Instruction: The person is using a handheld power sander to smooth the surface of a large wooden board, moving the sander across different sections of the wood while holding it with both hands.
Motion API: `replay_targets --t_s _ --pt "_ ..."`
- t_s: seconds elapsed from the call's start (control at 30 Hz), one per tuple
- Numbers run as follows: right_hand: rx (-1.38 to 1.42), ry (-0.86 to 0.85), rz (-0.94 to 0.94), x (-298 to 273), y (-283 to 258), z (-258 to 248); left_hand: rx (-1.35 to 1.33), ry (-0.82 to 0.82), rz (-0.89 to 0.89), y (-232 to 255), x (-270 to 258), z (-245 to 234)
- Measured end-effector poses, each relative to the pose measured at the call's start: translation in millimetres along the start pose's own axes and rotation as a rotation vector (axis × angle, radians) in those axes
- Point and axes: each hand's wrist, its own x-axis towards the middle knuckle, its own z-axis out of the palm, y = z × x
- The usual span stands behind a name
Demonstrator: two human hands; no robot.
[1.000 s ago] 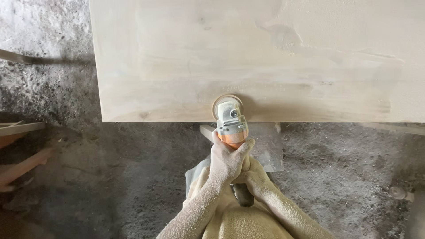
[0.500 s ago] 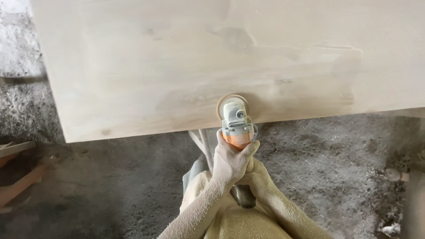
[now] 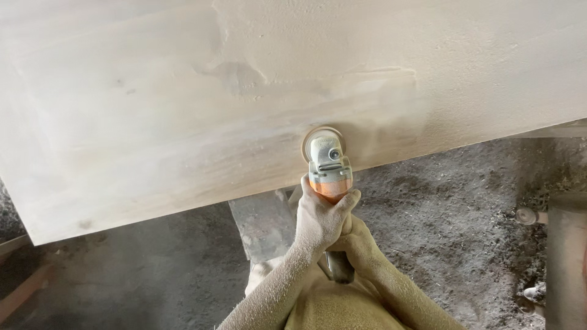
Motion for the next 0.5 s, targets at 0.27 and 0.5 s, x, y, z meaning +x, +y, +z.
replay_targets --t_s 0.27,0.5 --pt "-0.088 -0.035 -0.002 8 -37 4 -0.099 0.088 0.045 17 9 -7" --pt "-0.100 -0.063 -0.003 25 -42 33 -0.100 0.124 0.004 18 17 -43"
